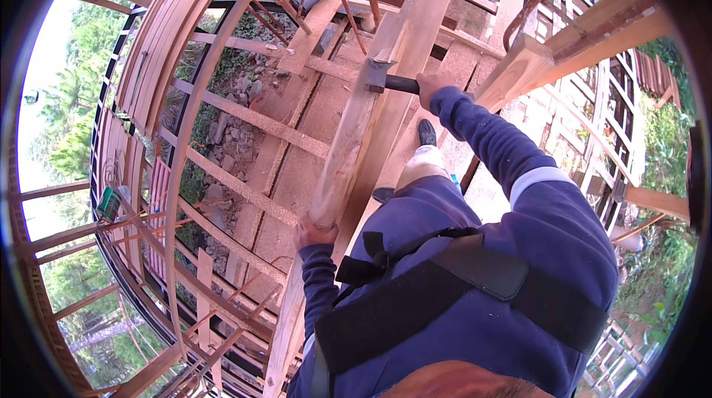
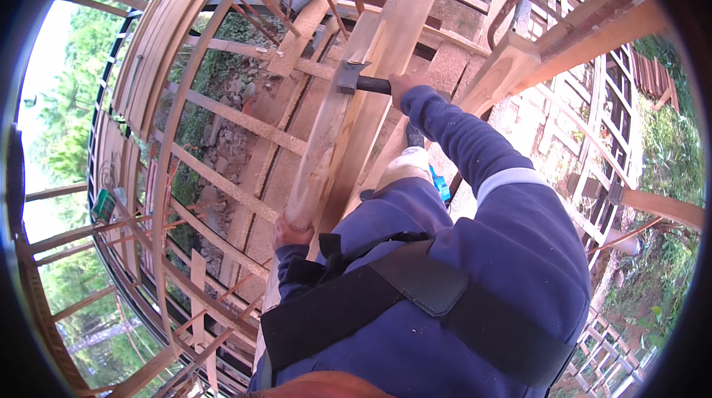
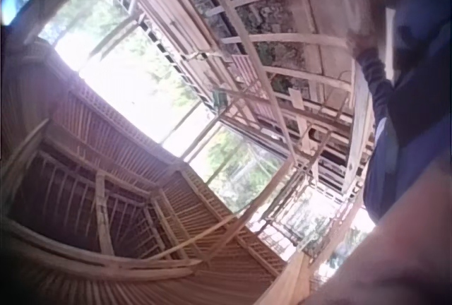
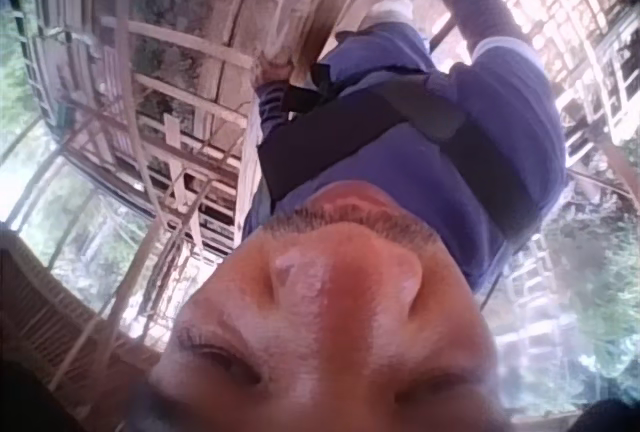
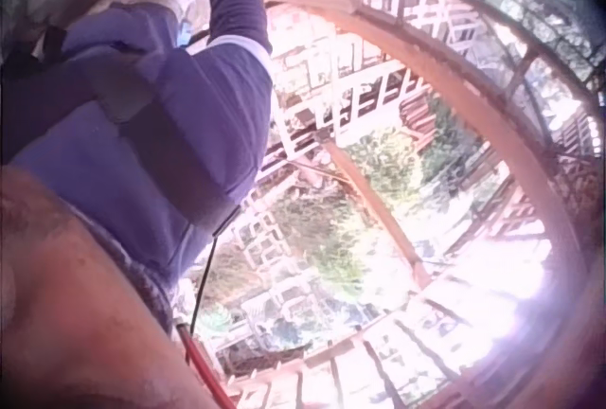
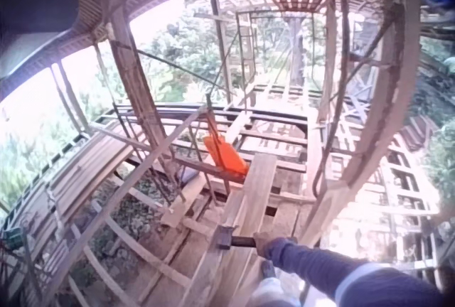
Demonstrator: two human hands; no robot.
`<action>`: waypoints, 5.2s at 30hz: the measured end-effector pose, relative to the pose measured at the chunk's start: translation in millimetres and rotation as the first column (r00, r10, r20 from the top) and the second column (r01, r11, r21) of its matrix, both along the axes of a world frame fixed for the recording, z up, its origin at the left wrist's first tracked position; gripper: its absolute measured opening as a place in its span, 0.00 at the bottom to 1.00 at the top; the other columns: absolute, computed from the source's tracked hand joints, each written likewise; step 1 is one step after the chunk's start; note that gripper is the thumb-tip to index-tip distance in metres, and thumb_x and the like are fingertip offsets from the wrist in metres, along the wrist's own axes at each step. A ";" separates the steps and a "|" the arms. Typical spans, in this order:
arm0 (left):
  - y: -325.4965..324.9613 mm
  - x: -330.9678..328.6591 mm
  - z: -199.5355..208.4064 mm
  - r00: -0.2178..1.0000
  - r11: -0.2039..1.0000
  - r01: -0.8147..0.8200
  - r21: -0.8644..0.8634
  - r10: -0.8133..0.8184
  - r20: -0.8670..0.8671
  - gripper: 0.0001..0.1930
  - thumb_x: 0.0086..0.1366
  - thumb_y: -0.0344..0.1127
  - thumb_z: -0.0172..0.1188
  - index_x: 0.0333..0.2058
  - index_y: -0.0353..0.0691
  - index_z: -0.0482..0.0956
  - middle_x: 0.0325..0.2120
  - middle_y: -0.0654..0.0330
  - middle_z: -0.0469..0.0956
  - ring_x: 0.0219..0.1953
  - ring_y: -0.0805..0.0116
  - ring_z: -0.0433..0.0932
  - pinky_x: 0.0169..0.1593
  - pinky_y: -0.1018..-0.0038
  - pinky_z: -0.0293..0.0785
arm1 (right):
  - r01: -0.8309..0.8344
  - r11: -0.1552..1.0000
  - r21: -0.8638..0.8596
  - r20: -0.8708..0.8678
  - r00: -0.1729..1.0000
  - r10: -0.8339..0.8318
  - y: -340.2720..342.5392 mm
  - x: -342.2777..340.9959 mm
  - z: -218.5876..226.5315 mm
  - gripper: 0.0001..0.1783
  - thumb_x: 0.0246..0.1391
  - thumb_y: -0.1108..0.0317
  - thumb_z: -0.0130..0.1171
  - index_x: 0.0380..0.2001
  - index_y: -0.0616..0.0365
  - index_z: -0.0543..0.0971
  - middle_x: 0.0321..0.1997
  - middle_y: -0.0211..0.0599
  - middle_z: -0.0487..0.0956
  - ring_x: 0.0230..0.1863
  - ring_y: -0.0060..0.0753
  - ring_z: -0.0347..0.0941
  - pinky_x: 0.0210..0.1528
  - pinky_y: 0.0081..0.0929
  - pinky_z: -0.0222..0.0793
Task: The person shapes a wooden plank using a hatchet. They hold the wood steady with one hand while striking and shaving the edge of the board with the tool.
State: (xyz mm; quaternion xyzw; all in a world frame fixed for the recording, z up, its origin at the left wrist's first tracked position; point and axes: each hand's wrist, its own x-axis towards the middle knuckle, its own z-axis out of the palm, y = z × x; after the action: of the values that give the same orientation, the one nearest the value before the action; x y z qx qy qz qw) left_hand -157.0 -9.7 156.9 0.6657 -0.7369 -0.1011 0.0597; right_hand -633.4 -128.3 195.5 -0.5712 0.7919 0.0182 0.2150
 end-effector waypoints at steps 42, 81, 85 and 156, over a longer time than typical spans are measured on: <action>4.5 -6.1 2.8 0.993 0.996 -0.078 -0.040 0.081 0.088 0.37 0.40 0.49 0.71 0.50 0.39 0.72 0.40 0.49 0.77 0.46 0.45 0.77 0.52 0.51 0.70 | -0.084 0.994 -0.075 0.223 0.970 0.099 14.7 33.5 7.4 0.12 0.50 0.67 0.58 0.40 0.53 0.79 0.39 0.48 0.83 0.44 0.57 0.80 0.46 0.48 0.76; 0.9 -7.5 7.2 0.997 0.997 -0.073 -0.010 0.073 0.024 0.36 0.40 0.48 0.72 0.48 0.38 0.72 0.39 0.46 0.78 0.46 0.42 0.77 0.51 0.51 0.73 | -0.289 0.951 -0.108 0.197 0.932 0.306 13.8 37.3 31.0 0.12 0.53 0.64 0.56 0.41 0.52 0.79 0.39 0.49 0.83 0.43 0.56 0.80 0.46 0.48 0.76; 3.4 -3.6 -4.4 0.994 0.995 -0.096 -0.006 0.096 0.054 0.37 0.40 0.47 0.72 0.50 0.39 0.72 0.40 0.48 0.77 0.46 0.44 0.77 0.52 0.52 0.71 | -0.638 0.504 -0.583 0.185 0.500 0.846 31.7 85.6 33.7 0.09 0.49 0.66 0.58 0.35 0.53 0.76 0.32 0.45 0.80 0.39 0.56 0.80 0.40 0.44 0.76; -13.3 -27.3 -1.8 0.993 0.994 -0.102 -0.048 0.105 0.060 0.37 0.39 0.46 0.74 0.48 0.38 0.71 0.40 0.45 0.77 0.46 0.40 0.76 0.50 0.50 0.73 | 0.105 0.994 -0.038 0.188 0.977 -0.096 -31.7 -58.6 -32.4 0.15 0.50 0.64 0.58 0.42 0.53 0.80 0.41 0.54 0.83 0.45 0.59 0.80 0.48 0.49 0.75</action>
State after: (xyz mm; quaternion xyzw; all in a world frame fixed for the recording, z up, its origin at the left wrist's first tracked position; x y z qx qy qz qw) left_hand -184.4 -23.0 155.0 0.7044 -0.7049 -0.0607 0.0568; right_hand -692.0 -160.0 163.2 -0.5346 0.7964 -0.0653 0.2750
